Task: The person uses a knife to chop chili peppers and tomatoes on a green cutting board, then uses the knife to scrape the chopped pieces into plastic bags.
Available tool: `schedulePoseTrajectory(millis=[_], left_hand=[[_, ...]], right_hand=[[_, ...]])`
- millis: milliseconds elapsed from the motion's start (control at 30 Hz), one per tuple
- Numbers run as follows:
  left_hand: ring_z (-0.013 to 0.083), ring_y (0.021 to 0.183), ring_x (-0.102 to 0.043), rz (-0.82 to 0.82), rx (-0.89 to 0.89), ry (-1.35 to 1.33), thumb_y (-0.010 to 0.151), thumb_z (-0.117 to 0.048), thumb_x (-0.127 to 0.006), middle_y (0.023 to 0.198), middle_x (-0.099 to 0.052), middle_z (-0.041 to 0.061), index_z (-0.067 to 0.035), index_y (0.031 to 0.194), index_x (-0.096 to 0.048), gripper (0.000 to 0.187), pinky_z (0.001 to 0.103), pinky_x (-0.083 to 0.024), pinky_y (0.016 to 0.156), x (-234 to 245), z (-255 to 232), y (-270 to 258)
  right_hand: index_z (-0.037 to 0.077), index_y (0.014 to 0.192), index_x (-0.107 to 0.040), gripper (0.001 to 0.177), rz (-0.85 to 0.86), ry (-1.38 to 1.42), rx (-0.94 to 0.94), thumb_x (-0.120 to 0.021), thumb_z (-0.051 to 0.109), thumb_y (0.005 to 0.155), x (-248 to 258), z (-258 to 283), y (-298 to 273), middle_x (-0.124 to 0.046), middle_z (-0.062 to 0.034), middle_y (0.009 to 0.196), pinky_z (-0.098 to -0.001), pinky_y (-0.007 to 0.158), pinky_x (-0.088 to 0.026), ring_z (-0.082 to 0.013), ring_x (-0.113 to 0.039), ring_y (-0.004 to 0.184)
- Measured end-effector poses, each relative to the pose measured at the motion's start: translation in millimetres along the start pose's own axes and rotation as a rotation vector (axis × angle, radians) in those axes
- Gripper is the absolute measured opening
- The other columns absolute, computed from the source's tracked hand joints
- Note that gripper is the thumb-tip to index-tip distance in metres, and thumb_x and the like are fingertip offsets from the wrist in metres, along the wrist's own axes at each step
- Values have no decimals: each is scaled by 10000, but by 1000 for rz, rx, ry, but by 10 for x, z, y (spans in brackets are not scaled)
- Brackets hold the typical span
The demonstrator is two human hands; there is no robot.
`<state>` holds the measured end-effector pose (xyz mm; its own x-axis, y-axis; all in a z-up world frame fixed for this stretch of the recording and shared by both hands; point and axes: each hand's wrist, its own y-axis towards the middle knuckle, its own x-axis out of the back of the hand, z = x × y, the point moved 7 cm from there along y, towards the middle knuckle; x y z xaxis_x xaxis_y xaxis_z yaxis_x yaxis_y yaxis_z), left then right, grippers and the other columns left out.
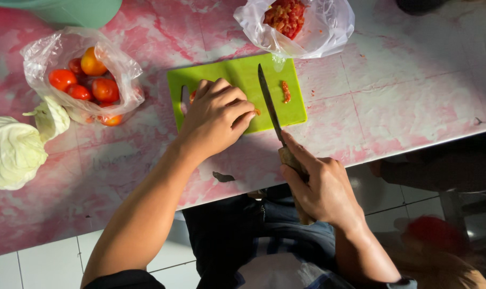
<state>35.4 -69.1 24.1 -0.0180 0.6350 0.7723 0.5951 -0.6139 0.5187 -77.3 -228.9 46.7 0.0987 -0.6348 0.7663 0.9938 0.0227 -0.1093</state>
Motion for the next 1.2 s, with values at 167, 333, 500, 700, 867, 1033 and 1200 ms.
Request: schedulePoseTrajectory(millis=[167, 333, 500, 700, 867, 1033, 1200], left_hand=[[228, 985, -580, -15, -28, 12, 894, -120, -731, 936, -672, 0, -105, 965, -773, 84, 419, -418, 923, 36, 10, -29], [217, 1005, -588, 4, -33, -5, 888, -103, -739, 944, -683, -22, -115, 948, -765, 67, 417, -428, 931, -52, 39, -44], [222, 1013, -580, 10, -4, -43, 879, -98, -754, 946, -678, -21, -113, 963, -765, 86, 409, -439, 945, -31, 30, -31], [247, 1040, -555, -2, 44, -11, 861, -127, -776, 1004, -652, -9, -151, 967, -778, 109, 432, -413, 925, 81, -22, -4], [276, 1099, -521, 18, 58, 11, 843, -132, -764, 1089, -589, 20, -179, 988, -773, 153, 448, -406, 964, 54, 2, -6], [272, 1105, -512, 43, 77, -19, 870, -135, -761, 1115, -580, 24, -186, 1038, -775, 176, 442, -396, 953, 45, 20, -38], [267, 1107, -513, 42, 80, -15, 862, -129, -757, 1115, -574, 26, -186, 1029, -774, 177, 436, -390, 961, 40, 35, -31]], right_hand=[[140, 1477, -532, 629, -4, -85, 84, -667, 243, 871, -91, 118, 21, -674, -185, 602, -476, 567, -526, -389, -679, 559], [185, 1481, -532, 620, -4, -267, 36, -659, 276, 881, -204, 120, 51, -690, -176, 600, -495, 579, -540, -394, -676, 546], [192, 1476, -527, 606, -8, -316, 72, -660, 292, 893, -220, 122, 235, -714, -168, 670, -517, 602, -543, -398, -680, 576], [203, 1474, -524, 624, 8, -220, 96, -653, 277, 868, -29, 174, 214, -734, -149, 690, -525, 630, -548, -404, -682, 591], [219, 1458, -524, 569, 99, -299, -11, -636, 311, 907, -257, 150, 181, -713, -163, 673, -524, 648, -547, -397, -691, 619], [194, 1471, -537, 628, -11, -239, 92, -648, 291, 861, -134, 107, 269, -698, -196, 626, -536, 620, -542, -424, -667, 562], [164, 1465, -530, 612, 30, -259, 86, -638, 313, 882, -247, 166, 180, -705, -181, 633, -525, 614, -544, -411, -676, 564]])
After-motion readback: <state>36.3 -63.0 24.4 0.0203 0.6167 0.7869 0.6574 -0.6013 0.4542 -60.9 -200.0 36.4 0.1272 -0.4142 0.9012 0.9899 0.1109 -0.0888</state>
